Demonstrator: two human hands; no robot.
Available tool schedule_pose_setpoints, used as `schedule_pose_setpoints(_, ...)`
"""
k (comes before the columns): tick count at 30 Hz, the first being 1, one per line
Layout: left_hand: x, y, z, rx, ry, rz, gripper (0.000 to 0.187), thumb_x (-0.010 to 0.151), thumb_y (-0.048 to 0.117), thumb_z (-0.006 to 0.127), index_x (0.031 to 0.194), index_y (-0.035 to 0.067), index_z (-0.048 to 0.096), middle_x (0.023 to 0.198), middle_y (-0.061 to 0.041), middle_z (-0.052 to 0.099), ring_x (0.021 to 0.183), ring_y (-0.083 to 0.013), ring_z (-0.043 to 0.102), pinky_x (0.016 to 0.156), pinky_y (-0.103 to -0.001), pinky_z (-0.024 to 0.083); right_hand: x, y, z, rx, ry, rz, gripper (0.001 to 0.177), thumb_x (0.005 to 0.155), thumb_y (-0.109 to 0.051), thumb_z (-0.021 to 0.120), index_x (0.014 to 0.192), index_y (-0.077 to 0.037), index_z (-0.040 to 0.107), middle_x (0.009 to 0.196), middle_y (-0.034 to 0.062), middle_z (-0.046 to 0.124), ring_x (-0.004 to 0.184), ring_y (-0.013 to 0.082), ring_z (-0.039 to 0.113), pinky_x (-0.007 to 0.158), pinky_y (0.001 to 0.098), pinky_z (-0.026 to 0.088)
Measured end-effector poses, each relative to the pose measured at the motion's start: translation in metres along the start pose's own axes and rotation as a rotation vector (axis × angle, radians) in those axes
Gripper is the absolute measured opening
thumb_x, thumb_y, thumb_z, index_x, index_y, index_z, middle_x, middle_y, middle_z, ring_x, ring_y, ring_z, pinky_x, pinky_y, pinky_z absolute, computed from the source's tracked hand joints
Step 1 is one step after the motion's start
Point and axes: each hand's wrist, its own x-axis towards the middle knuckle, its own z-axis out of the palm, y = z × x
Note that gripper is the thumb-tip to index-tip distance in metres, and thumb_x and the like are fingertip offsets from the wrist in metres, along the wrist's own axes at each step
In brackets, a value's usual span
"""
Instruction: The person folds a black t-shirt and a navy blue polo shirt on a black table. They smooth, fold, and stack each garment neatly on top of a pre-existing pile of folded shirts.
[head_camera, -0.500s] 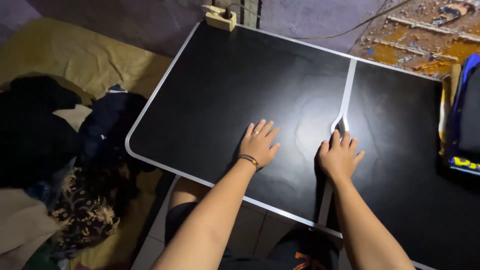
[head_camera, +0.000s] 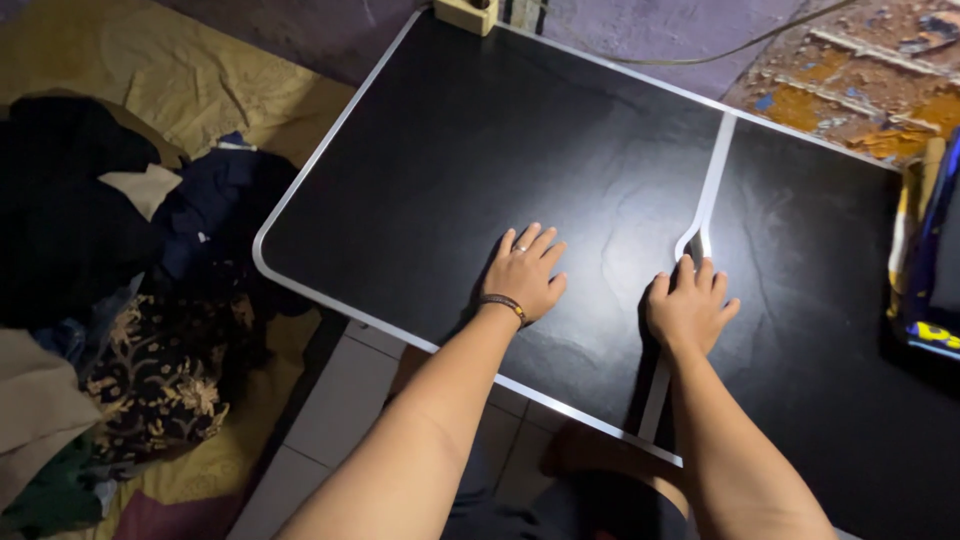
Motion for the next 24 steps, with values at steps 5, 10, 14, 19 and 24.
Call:
schedule_pose_setpoints(5, 0.000, -0.001, 0.007, -0.004, 0.054, 0.002, 0.054, 0.088, 0.043, 0.056, 0.136, 0.019, 0.065, 0.149, -0.006, 0.058, 0.146, -0.0287, 0.046, 0.123, -0.057, 0.029, -0.001, -0.005, -0.009, -0.002, -0.016, -0.008, 0.051, 0.104, -0.042, 0.049, 0.147, -0.015, 0.059, 0.153, 0.0151, 0.053, 0.144, 0.0384, 0.041, 0.107, 0.0682, 0.030)
schedule_pose_setpoints(10, 0.000, -0.005, 0.008, -0.030, 0.110, -0.003, 0.053, 0.085, 0.043, 0.060, 0.133, 0.021, 0.067, 0.147, -0.004, 0.059, 0.146, -0.0284, 0.047, 0.123, -0.057, 0.030, 0.004, -0.015, -0.023, -0.010, -0.012, -0.055, 0.046, 0.104, -0.038, 0.052, 0.141, -0.012, 0.062, 0.149, 0.0171, 0.056, 0.140, 0.0422, 0.044, 0.103, 0.0712, 0.034)
schedule_pose_setpoints(14, -0.005, -0.029, -0.015, -0.007, 0.040, -0.059, 0.051, 0.088, 0.051, 0.060, 0.130, 0.024, 0.066, 0.151, -0.005, 0.052, 0.146, -0.0327, 0.040, 0.119, -0.060, 0.026, 0.018, -0.059, -0.043, 0.032, -0.209, -0.021, 0.046, 0.096, -0.041, 0.047, 0.116, -0.004, 0.066, 0.136, 0.0137, 0.056, 0.128, 0.0370, 0.047, 0.098, 0.0609, 0.033)
schedule_pose_setpoints(19, -0.023, -0.116, -0.055, 0.045, 0.100, -0.100, 0.058, 0.083, 0.054, 0.065, 0.135, 0.027, 0.066, 0.151, -0.004, 0.055, 0.148, -0.0319, 0.042, 0.120, -0.066, 0.027, 0.036, -0.149, 0.011, 0.064, 0.083, -0.396, 0.028, 0.089, -0.038, 0.068, 0.099, -0.011, 0.069, 0.105, 0.0080, 0.064, 0.102, 0.0326, 0.066, 0.077, 0.0464, 0.055)
schedule_pose_setpoints(24, -0.044, -0.205, -0.107, 0.173, 0.056, -0.230, 0.060, 0.086, 0.059, 0.062, 0.139, 0.032, 0.061, 0.152, -0.002, 0.053, 0.149, -0.0326, 0.041, 0.117, -0.070, 0.026, 0.039, -0.305, 0.035, 0.234, 0.277, -0.717, 0.045, 0.069, -0.037, 0.083, 0.107, -0.015, 0.074, 0.120, 0.0095, 0.070, 0.112, 0.0329, 0.068, 0.084, 0.0448, 0.057)
